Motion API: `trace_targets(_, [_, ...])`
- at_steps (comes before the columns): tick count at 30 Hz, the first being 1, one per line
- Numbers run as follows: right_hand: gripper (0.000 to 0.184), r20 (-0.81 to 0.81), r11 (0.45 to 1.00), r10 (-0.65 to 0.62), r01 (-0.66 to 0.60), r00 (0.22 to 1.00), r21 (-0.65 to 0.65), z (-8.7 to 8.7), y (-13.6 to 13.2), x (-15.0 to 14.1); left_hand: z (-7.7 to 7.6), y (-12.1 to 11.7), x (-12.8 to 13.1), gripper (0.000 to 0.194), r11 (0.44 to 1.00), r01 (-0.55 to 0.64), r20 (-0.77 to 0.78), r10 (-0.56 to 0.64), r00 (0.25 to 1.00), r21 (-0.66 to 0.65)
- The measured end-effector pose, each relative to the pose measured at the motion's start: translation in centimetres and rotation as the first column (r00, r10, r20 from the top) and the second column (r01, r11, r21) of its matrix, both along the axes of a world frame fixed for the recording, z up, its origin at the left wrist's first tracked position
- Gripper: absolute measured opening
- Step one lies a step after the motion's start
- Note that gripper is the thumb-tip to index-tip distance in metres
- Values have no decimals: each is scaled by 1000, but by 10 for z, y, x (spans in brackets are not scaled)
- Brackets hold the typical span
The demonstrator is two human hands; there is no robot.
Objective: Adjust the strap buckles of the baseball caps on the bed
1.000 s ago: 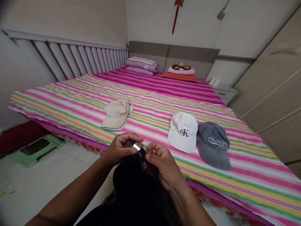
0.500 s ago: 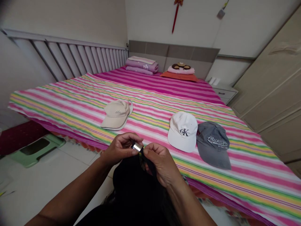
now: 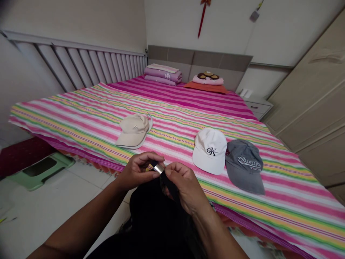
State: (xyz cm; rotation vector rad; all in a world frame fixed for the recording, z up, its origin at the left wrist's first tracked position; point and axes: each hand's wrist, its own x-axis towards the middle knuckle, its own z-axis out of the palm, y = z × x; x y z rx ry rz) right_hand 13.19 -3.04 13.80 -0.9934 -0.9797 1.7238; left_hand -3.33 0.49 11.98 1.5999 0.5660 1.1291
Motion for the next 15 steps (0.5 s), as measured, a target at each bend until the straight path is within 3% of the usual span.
trace_targets(3, [24, -12, 997, 81, -82, 997, -16, -2, -1, 3, -1, 1, 0, 35, 1000, -18, 25, 18, 1000, 2])
trace_targets(9, [23, -4, 998, 56, -56, 998, 18, -4, -2, 1, 3, -1, 0, 39, 997, 71, -38, -72, 997, -37])
trace_targets(15, [23, -38, 989, 140, -141, 989, -39, -4, -2, 6, 4, 1, -1, 39, 999, 43, 18, -43, 999, -14])
